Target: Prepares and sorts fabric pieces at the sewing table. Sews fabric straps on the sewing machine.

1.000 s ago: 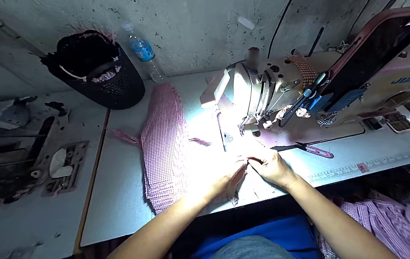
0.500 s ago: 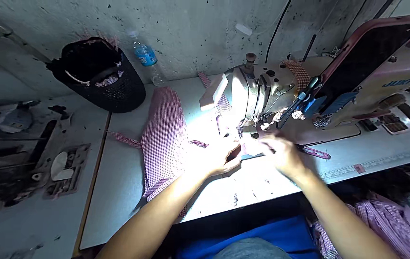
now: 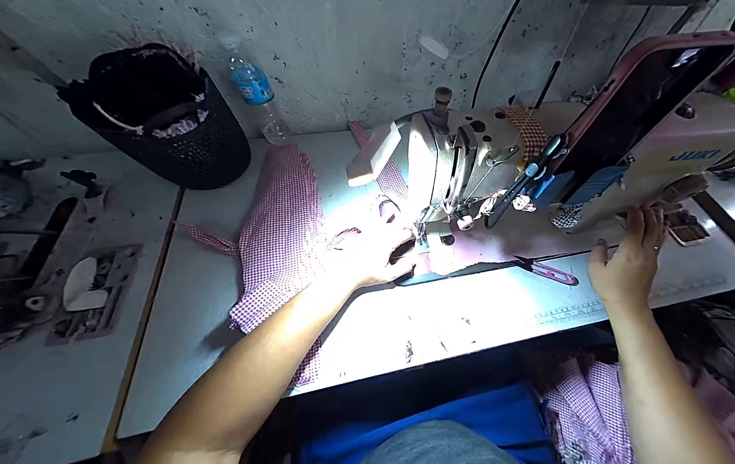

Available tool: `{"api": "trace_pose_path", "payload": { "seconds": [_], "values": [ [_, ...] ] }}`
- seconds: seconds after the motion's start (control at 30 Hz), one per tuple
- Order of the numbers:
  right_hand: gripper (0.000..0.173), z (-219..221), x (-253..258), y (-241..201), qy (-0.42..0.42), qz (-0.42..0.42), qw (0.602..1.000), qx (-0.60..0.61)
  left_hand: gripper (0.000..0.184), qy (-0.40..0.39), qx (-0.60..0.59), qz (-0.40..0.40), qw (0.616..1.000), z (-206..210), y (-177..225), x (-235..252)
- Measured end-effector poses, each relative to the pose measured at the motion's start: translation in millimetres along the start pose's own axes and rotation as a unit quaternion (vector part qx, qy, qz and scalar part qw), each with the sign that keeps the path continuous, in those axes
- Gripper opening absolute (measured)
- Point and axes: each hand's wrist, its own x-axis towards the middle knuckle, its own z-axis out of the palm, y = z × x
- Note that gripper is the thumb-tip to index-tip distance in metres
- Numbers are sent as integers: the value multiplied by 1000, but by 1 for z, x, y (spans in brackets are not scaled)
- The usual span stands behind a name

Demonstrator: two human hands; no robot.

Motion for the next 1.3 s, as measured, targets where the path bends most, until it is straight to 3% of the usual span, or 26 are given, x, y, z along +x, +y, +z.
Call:
{"api": "trace_pose_path", "payload": {
  "seconds": [0.13, 0.3, 0.4, 1.3],
  "values": [
    [68, 8, -4, 0, 15, 9, 1000, 4, 52, -2, 1, -2, 1000, -3, 1, 0],
    [43, 5, -7, -1, 20, 8, 999, -40, 54, 3, 5, 5, 1000, -2, 1, 1],
    [38, 5, -6, -4, -1, 15, 998, -55, 56, 12, -6, 13, 1000, 0, -1, 0],
    [41, 5, -8, -8, 13, 11, 997, -70, 53, -4, -44, 14, 999, 4, 4, -9]
  ]
}}
